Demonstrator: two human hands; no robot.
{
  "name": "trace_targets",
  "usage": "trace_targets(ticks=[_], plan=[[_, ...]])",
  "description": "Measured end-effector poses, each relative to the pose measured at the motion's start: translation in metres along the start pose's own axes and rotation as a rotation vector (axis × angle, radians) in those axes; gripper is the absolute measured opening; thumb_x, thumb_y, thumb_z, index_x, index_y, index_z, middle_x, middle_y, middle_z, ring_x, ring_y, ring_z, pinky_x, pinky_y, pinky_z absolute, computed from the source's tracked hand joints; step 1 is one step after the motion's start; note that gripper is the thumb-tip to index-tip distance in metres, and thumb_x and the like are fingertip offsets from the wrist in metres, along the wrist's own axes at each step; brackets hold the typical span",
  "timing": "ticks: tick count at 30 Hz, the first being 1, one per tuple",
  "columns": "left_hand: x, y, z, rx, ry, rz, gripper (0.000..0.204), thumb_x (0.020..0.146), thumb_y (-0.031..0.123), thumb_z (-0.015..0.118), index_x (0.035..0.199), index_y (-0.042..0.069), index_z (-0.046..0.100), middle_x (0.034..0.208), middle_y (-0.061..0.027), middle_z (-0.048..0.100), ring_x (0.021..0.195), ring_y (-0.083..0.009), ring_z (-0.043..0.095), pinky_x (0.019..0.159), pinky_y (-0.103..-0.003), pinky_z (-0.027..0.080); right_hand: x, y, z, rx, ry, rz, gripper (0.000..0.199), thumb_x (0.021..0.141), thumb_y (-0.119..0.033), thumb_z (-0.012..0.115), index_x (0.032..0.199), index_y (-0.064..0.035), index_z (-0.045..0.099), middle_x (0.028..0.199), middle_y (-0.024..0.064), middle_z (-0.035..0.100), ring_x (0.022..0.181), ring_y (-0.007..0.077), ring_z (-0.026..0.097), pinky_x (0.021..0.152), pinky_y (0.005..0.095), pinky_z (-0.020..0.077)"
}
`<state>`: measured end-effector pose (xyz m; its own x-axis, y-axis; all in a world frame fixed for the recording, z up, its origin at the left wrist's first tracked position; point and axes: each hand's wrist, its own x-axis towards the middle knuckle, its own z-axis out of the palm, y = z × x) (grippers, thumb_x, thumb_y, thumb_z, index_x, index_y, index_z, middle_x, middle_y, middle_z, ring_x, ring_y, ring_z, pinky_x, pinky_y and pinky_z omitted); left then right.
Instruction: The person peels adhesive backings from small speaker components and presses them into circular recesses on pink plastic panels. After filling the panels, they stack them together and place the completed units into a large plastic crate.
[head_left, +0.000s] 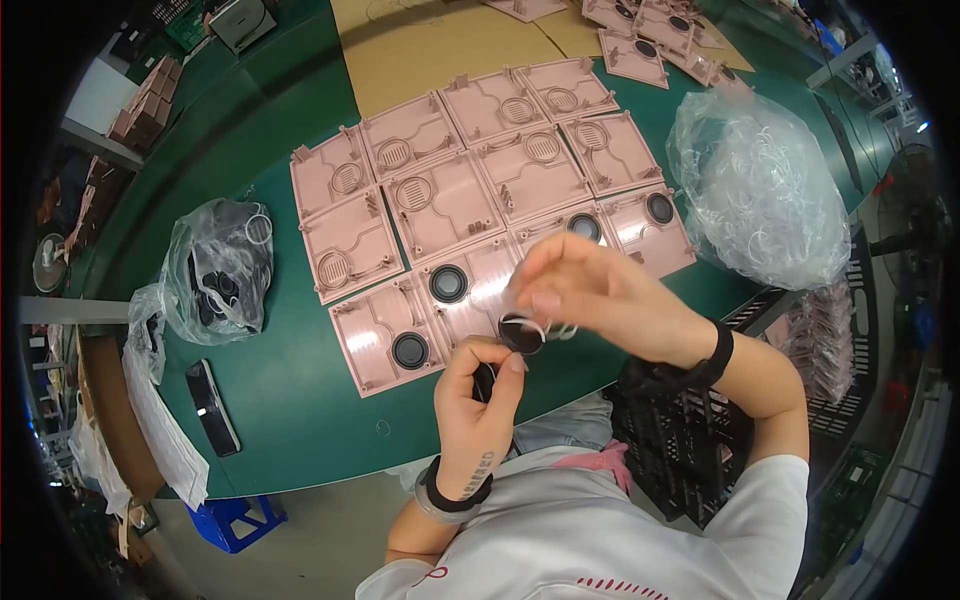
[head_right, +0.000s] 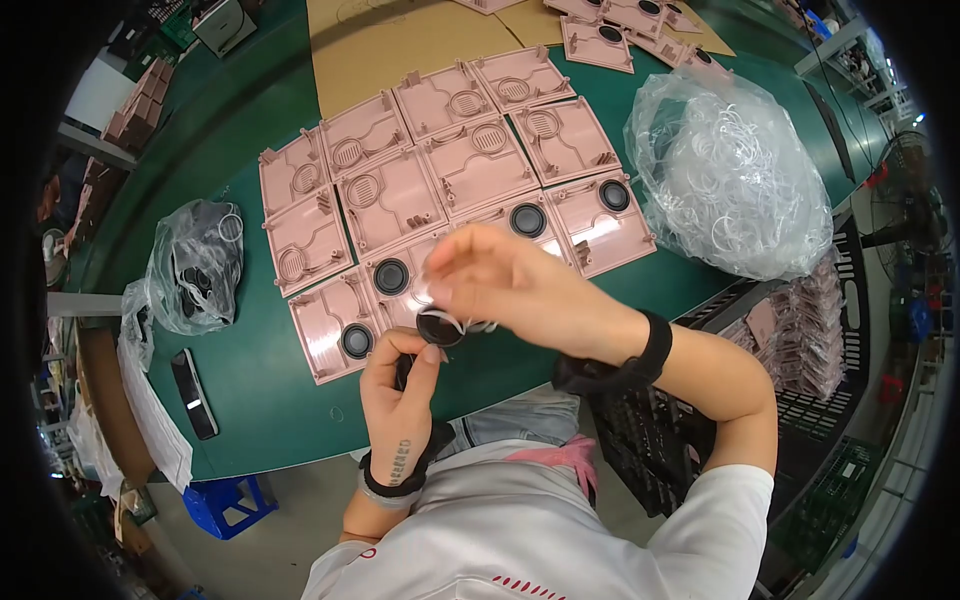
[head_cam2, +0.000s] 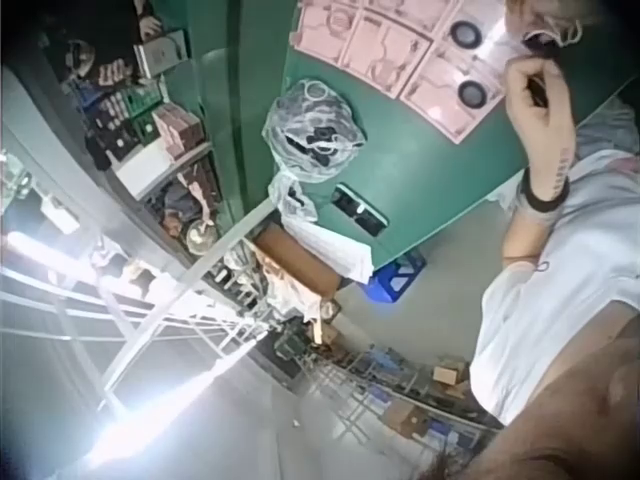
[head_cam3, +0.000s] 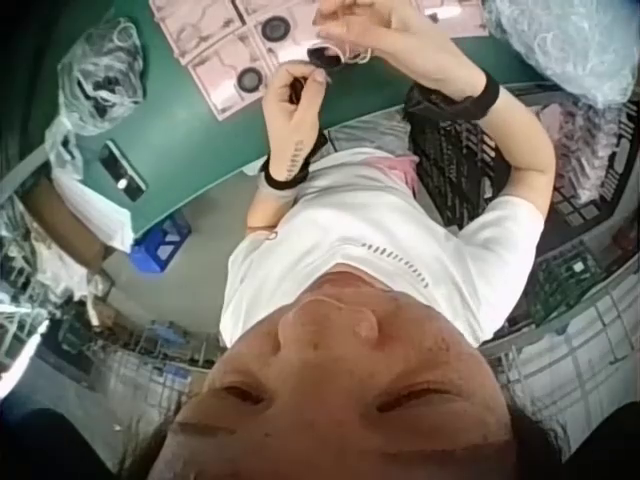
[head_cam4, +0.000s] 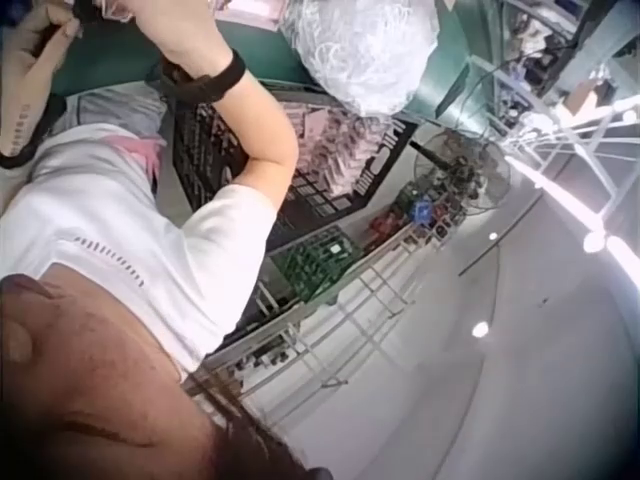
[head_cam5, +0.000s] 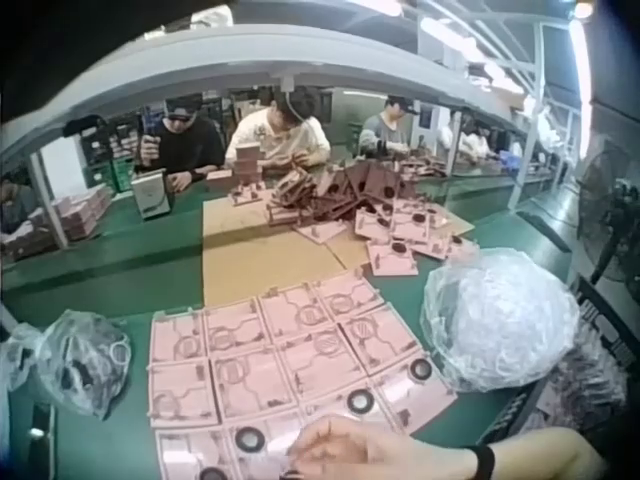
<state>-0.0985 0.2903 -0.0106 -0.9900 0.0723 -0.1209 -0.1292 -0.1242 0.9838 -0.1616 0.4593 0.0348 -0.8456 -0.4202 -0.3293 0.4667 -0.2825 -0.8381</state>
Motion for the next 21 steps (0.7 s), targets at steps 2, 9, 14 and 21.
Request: trace_targets(ticks=[2,9,14,21], plan=[[-0.001,0.001,-0.004,-0.008,-0.027,-0.038,0.003,0.089,0.002,0.055,0.086,0.001,0.052,0.080,-0.0004,0.053,0.065,-0.0056,0.042,0.058,-0.018,0.035,-0.002,0.000,0.003,0.113,-0.065,0.019,0.016,0.082,-0.006,0.067,0.093,-0.0045,0.056,0.089,0.0017,0.059,0.080,0.0100,0.057,0.071,0.0240,0.0443],[0.003,0.009,-0.018,-0.765,-0.131,-0.353,0.006,0.093,0.009,0.049,0.093,0.004,0.053,0.081,-0.0018,0.055,0.059,-0.0036,0.035,0.048,-0.017,0.026,-0.006,-0.010,-0.004,-1.054,-0.173,-0.738,0.018,0.076,-0.010,0.074,0.089,-0.0067,0.061,0.092,0.0031,0.062,0.080,0.0095,0.059,0.067,0.0271,0.0479],[0.005,0.012,-0.015,-0.701,-0.162,-0.363,0.012,0.093,0.011,0.051,0.101,0.002,0.055,0.088,-0.0039,0.059,0.058,-0.0037,0.034,0.048,-0.017,0.026,-0.003,-0.004,-0.013,-1.136,-0.029,-0.806,0.019,0.073,-0.011,0.076,0.087,-0.0064,0.065,0.084,0.0026,0.065,0.075,0.0079,0.059,0.059,0.0232,0.0454],[-0.004,0.002,-0.015,0.523,-0.263,0.084,0.034,0.085,0.009,0.061,0.118,0.001,0.056,0.116,-0.0100,0.058,0.061,-0.0086,0.046,0.050,-0.021,0.037,0.058,-0.076,-0.117,-0.828,0.473,-0.372,0.015,0.081,-0.013,0.069,0.086,0.0008,0.066,0.076,0.0014,0.065,0.065,0.0048,0.055,0.056,0.0199,0.0429]])
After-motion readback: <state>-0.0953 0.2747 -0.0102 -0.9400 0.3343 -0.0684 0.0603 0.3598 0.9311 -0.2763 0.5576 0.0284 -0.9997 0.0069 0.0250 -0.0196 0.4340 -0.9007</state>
